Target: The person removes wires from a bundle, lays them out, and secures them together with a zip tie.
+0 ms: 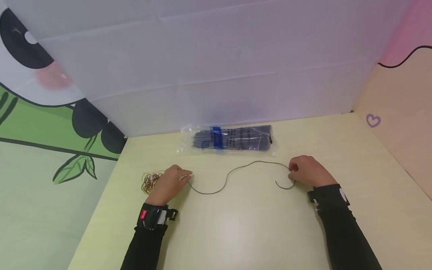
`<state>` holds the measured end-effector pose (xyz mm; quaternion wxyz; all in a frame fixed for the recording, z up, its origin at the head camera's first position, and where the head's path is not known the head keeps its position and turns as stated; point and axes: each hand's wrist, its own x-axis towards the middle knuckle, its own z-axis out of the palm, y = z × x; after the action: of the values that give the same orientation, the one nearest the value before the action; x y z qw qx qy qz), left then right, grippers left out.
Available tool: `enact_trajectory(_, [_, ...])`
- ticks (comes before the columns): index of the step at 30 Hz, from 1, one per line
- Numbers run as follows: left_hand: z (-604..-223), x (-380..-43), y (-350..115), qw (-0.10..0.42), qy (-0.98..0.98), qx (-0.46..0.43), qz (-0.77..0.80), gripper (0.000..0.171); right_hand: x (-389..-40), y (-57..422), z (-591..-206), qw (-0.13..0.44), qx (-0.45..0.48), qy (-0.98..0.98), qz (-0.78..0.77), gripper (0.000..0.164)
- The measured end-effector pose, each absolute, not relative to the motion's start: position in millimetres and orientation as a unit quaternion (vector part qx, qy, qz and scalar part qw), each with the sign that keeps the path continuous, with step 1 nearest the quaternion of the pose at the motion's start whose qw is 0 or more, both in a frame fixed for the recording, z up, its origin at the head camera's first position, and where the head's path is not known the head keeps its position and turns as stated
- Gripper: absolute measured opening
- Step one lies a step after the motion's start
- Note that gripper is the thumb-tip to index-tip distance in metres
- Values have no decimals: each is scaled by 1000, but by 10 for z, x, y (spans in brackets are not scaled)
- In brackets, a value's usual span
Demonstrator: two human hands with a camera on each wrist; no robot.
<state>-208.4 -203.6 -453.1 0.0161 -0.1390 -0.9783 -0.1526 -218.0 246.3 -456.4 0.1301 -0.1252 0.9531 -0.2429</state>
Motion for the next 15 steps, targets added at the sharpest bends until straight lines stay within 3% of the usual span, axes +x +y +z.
enact_trajectory(12, [-4444, -2059, -2121, 19, -971, -149, -185, 21, -2160, 2347, -4549, 126, -138, 957, -223, 10])
enact_trajectory(15, [-4369, -2077, -2217, 59, -973, -141, -175, 20, -2171, 2306, -4525, 120, -143, 958, -218, 10])
